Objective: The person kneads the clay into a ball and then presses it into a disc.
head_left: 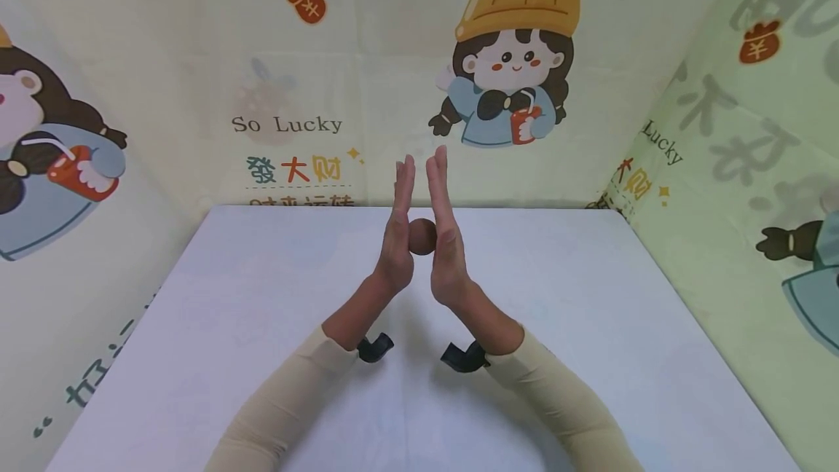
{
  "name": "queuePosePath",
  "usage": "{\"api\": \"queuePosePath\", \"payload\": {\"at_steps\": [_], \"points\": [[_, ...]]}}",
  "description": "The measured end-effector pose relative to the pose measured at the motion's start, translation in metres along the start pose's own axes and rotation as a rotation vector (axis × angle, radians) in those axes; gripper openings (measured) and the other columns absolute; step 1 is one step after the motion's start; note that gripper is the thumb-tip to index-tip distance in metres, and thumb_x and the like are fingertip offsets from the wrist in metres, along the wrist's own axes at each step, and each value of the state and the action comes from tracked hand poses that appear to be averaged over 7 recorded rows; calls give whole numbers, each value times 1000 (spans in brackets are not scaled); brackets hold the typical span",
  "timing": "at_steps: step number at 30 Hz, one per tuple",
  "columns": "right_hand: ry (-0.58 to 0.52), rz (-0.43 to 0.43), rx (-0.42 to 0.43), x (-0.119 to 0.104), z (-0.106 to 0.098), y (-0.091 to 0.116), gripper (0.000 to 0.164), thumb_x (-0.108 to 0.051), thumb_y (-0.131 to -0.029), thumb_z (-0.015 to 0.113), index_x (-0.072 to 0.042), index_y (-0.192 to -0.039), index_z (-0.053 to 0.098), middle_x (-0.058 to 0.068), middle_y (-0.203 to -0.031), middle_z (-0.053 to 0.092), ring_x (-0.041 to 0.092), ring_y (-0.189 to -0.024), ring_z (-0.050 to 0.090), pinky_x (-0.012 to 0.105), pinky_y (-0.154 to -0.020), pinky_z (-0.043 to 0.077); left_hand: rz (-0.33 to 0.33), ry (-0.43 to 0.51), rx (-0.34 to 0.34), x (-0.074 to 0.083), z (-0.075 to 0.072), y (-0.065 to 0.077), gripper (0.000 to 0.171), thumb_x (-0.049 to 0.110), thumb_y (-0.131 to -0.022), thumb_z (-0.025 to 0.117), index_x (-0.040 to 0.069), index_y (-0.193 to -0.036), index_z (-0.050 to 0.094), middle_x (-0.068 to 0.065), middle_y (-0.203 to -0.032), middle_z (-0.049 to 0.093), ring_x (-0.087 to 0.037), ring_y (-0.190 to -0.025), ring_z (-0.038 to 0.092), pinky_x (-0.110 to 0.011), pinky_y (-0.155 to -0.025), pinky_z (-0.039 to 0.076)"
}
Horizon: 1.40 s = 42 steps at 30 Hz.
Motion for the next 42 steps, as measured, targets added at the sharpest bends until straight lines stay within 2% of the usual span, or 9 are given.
{"api": "queuePosePath", "payload": {"at_steps": [7,13,17,21,25,32,38,42], "points": [[-18,-6,31,0,-8,-6,88,-60,-111,12,11,-162,10,19,-175,-6,31,-161,-7,53,-126,-4,18,20,-36,7,10,8,74,51,-112,13,2,-168,10,-9,-176,7,-26,-161,-6,-50,-127,-2],[-48,43,51,5,-15,-9,89,-64,-109,12,5,-166,8,14,-176,-7,26,-161,-8,49,-127,-4,21,68,-59,21,17,14,76,53,-112,13,2,-168,8,-10,-176,6,-29,-161,-8,-51,-126,-3],[-85,72,49,8,-17,-8,91,-67,-108,13,2,-166,7,11,-176,-8,24,-161,-9,48,-126,-4,45,95,-60,30,20,14,76,52,-113,12,-1,-167,7,-15,-176,6,-35,-160,-8,-51,-126,-3],[-99,79,47,11,-18,-6,90,-66,-109,13,3,-166,7,10,-176,-8,24,-161,-8,48,-126,-4,62,109,-53,38,22,12,77,52,-113,12,-4,-166,7,-16,-176,4,-36,-160,-8,-50,-127,-2],[-118,94,34,14,-18,-2,87,-63,-110,13,4,-165,7,11,-176,-8,24,-161,-8,48,-127,-3,56,118,-40,44,22,11,79,53,-112,13,-3,-166,5,-14,-176,3,-31,-161,-9,-50,-127,-3],[-150,148,22,22,-16,6,84,-62,-110,13,0,-167,8,6,-177,-7,22,-161,-8,50,-126,-3,47,130,-10,56,20,5,81,57,-111,13,0,-167,2,-8,-177,1,-28,-161,-11,-47,-126,-5],[-145,166,9,27,-10,12,83,-62,-110,12,-2,-167,9,4,-177,-5,22,-161,-9,51,-126,-4,19,156,32,61,16,-2,82,59,-110,15,3,-168,0,-3,-177,-3,-21,-160,-13,-44,-126,-8],[-128,163,-6,28,-5,17,83,-62,-110,11,-2,-167,9,5,-177,-5,24,-161,-9,50,-126,-3,12,152,70,62,12,-8,85,62,-109,16,2,-167,-1,-4,-177,-4,-18,-160,-11,-43,-126,-8]]}}
Point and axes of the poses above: each hand's wrist, its own y-axis away from the middle knuckle, its own z-axis out of the palm, x = y × z, the point moved 1 cm from there along -y, towards the middle knuckle
